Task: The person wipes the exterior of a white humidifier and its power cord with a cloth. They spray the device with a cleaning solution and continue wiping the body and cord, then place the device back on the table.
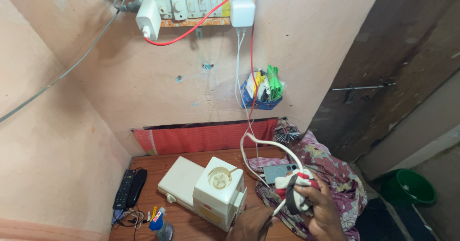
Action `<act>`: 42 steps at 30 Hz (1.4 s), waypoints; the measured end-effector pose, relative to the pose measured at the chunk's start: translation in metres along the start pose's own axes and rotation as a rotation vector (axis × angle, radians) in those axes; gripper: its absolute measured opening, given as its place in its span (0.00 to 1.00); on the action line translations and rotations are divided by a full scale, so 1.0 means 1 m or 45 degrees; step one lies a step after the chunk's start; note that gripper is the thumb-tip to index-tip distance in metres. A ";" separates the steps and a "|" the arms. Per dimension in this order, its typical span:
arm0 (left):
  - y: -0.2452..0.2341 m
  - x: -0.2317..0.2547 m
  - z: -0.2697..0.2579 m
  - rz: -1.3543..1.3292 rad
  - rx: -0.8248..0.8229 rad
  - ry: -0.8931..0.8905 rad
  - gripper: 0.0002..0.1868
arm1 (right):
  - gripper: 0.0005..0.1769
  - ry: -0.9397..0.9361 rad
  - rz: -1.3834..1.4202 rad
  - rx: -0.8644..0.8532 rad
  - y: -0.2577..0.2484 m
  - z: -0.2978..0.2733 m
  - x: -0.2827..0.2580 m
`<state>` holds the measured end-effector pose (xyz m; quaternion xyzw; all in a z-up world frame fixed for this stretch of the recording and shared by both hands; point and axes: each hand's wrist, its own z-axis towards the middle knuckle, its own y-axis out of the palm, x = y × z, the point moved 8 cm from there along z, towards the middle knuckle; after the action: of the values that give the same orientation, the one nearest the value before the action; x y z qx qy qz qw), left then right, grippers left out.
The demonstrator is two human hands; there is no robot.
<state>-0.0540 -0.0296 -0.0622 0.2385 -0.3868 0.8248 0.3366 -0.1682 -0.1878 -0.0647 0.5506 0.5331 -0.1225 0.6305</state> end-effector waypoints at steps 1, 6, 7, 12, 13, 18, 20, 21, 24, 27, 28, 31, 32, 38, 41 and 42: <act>0.002 -0.004 -0.005 0.001 0.011 0.018 0.07 | 0.23 -0.005 0.015 -0.002 -0.001 0.006 0.000; 0.029 -0.046 -0.050 0.028 0.012 0.056 0.05 | 0.18 0.069 0.184 0.129 -0.023 0.023 0.016; 0.035 -0.056 -0.063 0.017 -0.016 0.091 0.06 | 0.17 0.078 0.211 0.141 -0.028 0.028 0.019; 0.068 -0.125 -0.112 0.189 -0.494 -0.497 0.09 | 0.14 0.058 0.323 0.136 -0.054 0.046 0.034; 0.050 -0.118 -0.111 0.063 -0.435 -0.480 0.10 | 0.14 0.027 0.277 0.140 -0.051 0.044 0.039; -0.028 -0.062 -0.070 -0.713 -0.189 -0.987 0.19 | 0.21 -0.018 0.096 0.147 -0.017 0.008 0.049; -0.042 -0.028 -0.038 -0.512 -0.136 -0.855 0.19 | 0.24 -0.105 -0.019 0.059 0.001 -0.009 0.056; -0.046 -0.015 -0.029 -0.414 -0.115 -0.791 0.18 | 0.24 -0.097 -0.007 -0.019 0.012 -0.016 0.066; -0.067 0.010 -0.017 -0.143 0.114 -0.443 0.12 | 0.24 -0.066 0.013 -0.158 0.033 -0.027 0.087; -0.064 0.011 -0.030 0.073 0.177 -0.213 0.10 | 0.24 0.068 0.085 -0.140 0.036 -0.025 0.100; -0.062 0.003 -0.040 0.068 0.159 -0.250 0.10 | 0.24 0.130 0.163 -0.143 0.038 -0.022 0.106; -0.057 -0.025 -0.069 0.049 0.112 -0.300 0.11 | 0.20 0.224 0.294 -0.181 0.038 -0.009 0.110; -0.056 -0.034 -0.079 0.046 0.118 -0.268 0.10 | 0.18 0.249 0.320 -0.210 0.038 -0.002 0.110; -0.012 -0.110 -0.133 0.240 -0.482 -0.880 0.14 | 0.14 0.180 0.523 0.253 -0.006 0.057 0.063; -0.049 -0.091 -0.136 0.020 -0.066 -0.980 0.13 | 0.12 0.171 0.385 0.266 0.009 0.054 0.069; -0.068 -0.074 -0.127 -0.035 0.130 -0.908 0.13 | 0.12 0.143 0.375 0.296 0.010 0.050 0.065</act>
<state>0.0281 0.0767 -0.1522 0.5330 -0.4348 0.7034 0.1792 -0.1073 -0.1973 -0.1205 0.6978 0.4633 -0.0588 0.5430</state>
